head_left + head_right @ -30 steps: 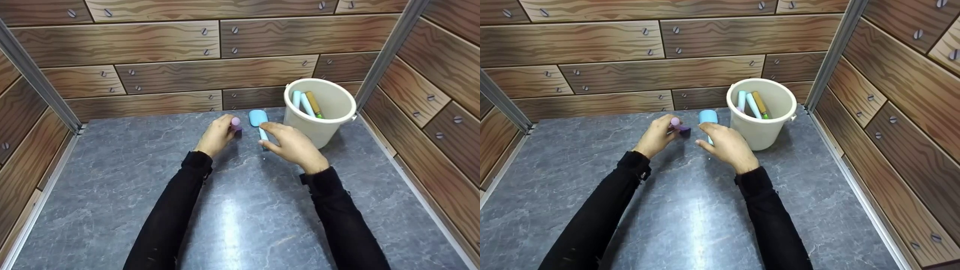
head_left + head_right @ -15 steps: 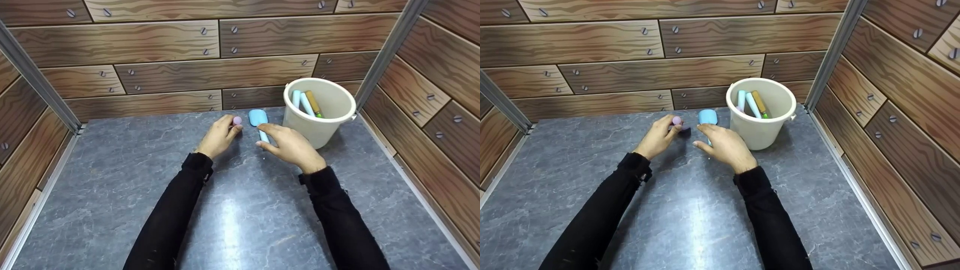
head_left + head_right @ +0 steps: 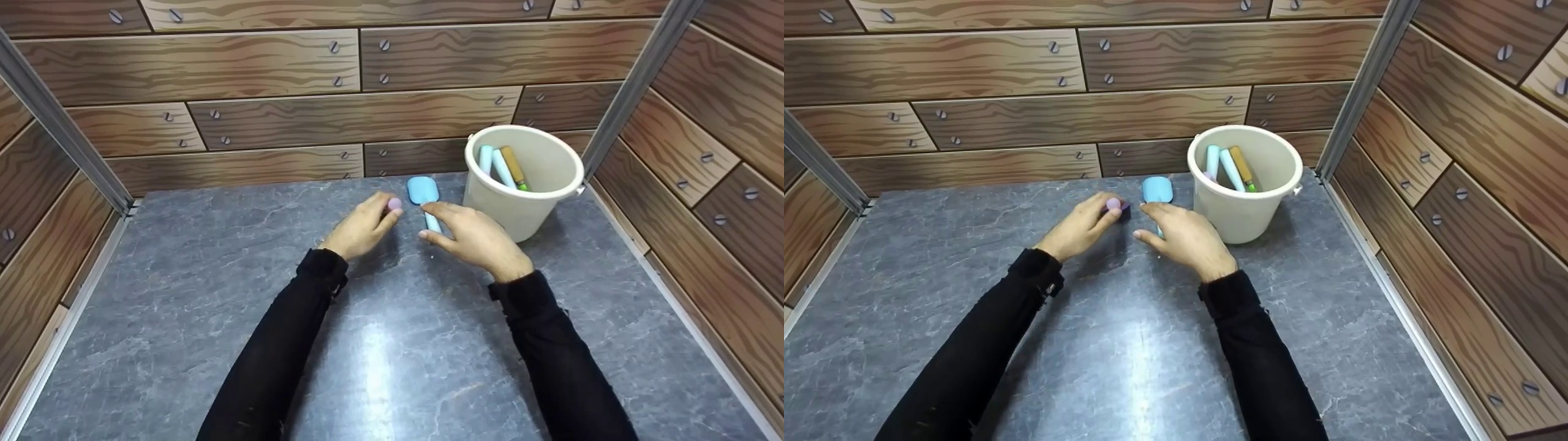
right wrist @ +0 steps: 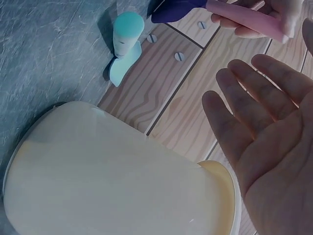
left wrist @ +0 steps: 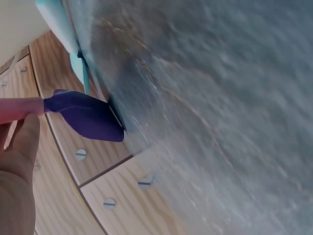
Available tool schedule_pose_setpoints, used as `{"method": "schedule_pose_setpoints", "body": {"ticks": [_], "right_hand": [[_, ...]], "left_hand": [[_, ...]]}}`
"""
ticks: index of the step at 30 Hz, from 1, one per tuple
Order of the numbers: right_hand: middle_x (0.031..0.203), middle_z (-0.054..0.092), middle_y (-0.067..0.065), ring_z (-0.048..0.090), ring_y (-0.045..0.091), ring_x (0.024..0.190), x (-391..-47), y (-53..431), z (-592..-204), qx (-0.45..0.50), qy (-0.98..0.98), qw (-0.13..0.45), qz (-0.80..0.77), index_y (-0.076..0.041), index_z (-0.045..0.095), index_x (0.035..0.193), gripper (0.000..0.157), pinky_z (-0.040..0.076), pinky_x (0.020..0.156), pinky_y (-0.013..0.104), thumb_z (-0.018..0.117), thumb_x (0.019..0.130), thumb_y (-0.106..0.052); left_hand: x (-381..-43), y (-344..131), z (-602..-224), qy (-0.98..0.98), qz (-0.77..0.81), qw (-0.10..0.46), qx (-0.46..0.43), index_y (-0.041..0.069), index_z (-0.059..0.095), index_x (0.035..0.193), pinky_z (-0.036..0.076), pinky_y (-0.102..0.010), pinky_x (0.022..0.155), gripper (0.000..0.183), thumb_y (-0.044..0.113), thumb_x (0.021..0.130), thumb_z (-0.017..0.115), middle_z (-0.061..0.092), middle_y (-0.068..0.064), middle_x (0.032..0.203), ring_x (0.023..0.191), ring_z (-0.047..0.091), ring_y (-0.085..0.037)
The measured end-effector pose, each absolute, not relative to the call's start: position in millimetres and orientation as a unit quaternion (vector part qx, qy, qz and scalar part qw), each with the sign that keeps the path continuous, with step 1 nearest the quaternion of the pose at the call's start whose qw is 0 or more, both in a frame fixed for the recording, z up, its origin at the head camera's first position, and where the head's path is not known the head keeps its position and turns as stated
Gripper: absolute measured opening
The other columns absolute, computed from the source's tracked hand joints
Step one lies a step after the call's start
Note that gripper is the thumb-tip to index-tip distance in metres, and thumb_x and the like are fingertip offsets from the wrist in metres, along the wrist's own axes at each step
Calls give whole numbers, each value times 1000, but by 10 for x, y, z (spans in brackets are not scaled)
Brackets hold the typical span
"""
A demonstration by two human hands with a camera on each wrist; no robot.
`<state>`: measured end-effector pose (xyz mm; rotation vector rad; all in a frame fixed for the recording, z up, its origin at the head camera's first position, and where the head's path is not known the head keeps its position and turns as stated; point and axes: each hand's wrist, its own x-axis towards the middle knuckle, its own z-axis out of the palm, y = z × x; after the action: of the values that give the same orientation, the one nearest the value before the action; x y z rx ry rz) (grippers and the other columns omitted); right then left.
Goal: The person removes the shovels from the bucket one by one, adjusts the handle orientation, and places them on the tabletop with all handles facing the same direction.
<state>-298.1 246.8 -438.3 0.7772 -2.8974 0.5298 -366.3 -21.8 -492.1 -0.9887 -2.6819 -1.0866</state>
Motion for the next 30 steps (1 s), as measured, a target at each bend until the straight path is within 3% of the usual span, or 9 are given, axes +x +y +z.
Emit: {"method": "schedule_pose_setpoints", "body": {"ticks": [8, 14, 19, 22, 26, 30], "right_hand": [[171, 67, 20, 66, 42, 158, -2994, 2480, -4400, 257, -949, 48, 175, -7, 61, 171, 68, 55, 134, 62, 72, 117, -48], [170, 68, 20, 66, 42, 158, -3008, 2477, -4398, 255, -950, 45, 175, -7, 61, 170, 68, 54, 135, 61, 71, 118, -48], [170, 68, 19, 66, 42, 158, -3012, 2480, -4399, 255, -950, 43, 175, -7, 61, 170, 66, 54, 135, 61, 72, 118, -45], [169, 68, 19, 66, 42, 158, -3019, 2484, -4405, 253, -950, 42, 175, -7, 61, 170, 66, 54, 135, 61, 72, 118, -44], [169, 69, 20, 67, 42, 158, -3020, 2489, -4404, 253, -951, 42, 175, -7, 61, 170, 65, 54, 135, 61, 72, 118, -44], [170, 68, 20, 66, 42, 159, -3005, 2498, -4395, 252, -951, 40, 176, -8, 60, 171, 66, 54, 135, 61, 72, 118, -45]], "left_hand": [[-3667, -227, -4940, -873, -282, 49, -395, -1, 63, 159, 54, -52, 137, 42, 22, 124, 61, 72, -22, 159, 153, 68, -38], [-3695, -265, -4979, -870, -234, 67, -428, -5, 71, 147, 61, -51, 129, 32, 6, 117, 70, 79, -23, 146, 143, 75, -40], [-3727, -276, -5005, -876, -211, 59, -429, -7, 76, 141, 60, -49, 130, 29, -1, 112, 73, 81, -22, 144, 144, 76, -40], [-3754, -286, -5034, -876, -208, 57, -432, -8, 76, 140, 59, -51, 131, 30, -4, 111, 74, 80, -25, 144, 145, 75, -42], [-3973, -309, -5317, -870, -206, 72, -442, -4, 77, 142, 59, -47, 132, 30, 4, 113, 75, 80, -20, 145, 146, 75, -37], [-3858, -279, -5195, -875, -204, 63, -435, -7, 76, 142, 60, -52, 130, 31, 0, 112, 75, 79, -24, 146, 145, 75, -42]]}}
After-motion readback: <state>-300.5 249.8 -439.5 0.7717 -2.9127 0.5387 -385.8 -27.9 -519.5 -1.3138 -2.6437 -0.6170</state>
